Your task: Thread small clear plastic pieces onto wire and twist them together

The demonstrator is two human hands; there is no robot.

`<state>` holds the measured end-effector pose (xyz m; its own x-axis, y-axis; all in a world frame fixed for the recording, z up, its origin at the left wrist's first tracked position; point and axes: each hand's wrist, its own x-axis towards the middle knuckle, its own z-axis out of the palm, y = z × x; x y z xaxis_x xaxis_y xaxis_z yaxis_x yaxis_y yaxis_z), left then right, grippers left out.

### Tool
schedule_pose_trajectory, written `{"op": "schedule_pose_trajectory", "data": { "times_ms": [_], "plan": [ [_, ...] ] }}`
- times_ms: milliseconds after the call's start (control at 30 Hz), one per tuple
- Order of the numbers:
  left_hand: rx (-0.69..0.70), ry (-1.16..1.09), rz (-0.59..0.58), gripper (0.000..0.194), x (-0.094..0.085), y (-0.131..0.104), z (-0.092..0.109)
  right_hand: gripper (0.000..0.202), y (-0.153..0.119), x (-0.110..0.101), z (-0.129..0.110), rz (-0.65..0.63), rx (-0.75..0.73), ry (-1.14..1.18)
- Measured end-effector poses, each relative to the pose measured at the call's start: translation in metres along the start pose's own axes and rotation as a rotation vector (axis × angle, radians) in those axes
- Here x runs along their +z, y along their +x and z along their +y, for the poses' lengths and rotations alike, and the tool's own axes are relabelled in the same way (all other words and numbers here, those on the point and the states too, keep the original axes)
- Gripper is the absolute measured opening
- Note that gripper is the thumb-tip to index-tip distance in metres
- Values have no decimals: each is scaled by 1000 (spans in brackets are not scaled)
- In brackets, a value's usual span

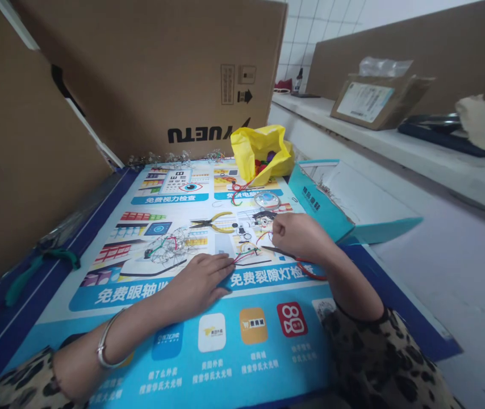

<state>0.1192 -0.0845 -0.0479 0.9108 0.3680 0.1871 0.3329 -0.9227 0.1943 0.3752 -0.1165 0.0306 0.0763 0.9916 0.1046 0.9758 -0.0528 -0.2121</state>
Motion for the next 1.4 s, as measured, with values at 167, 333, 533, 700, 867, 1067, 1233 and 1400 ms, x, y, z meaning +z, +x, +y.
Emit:
{"op": "schedule_pose_trajectory", "data": {
  "times_ms": [167,333,533,700,867,1067,1233,1400],
  "plan": [
    [-1,-31,1,46,-3,0,2,9,0,0,0,113,70,292],
    [-141,-160,206,24,-13,-4,5,7,-4,21,-27,-33,-138,369],
    [-381,-411,432,41,-17,-9,11,9,-13,35,-52,-65,-220,410],
    [-416,-532,235,20,-21,-8,17,8,-19,39,-61,-123,-232,404],
    [-354,-305,186,18,-21,-12,14,10,-20,40,-65,-222,-232,332],
    [-156,119,134,8,-18,-21,15,32,-31,45,-82,-242,-181,423],
    [-63,169,234,8,-18,-27,15,45,-38,49,-103,-531,-162,675],
    [-55,169,296,4,-19,-37,9,45,-33,48,-108,-547,-189,589]
  ]
}}
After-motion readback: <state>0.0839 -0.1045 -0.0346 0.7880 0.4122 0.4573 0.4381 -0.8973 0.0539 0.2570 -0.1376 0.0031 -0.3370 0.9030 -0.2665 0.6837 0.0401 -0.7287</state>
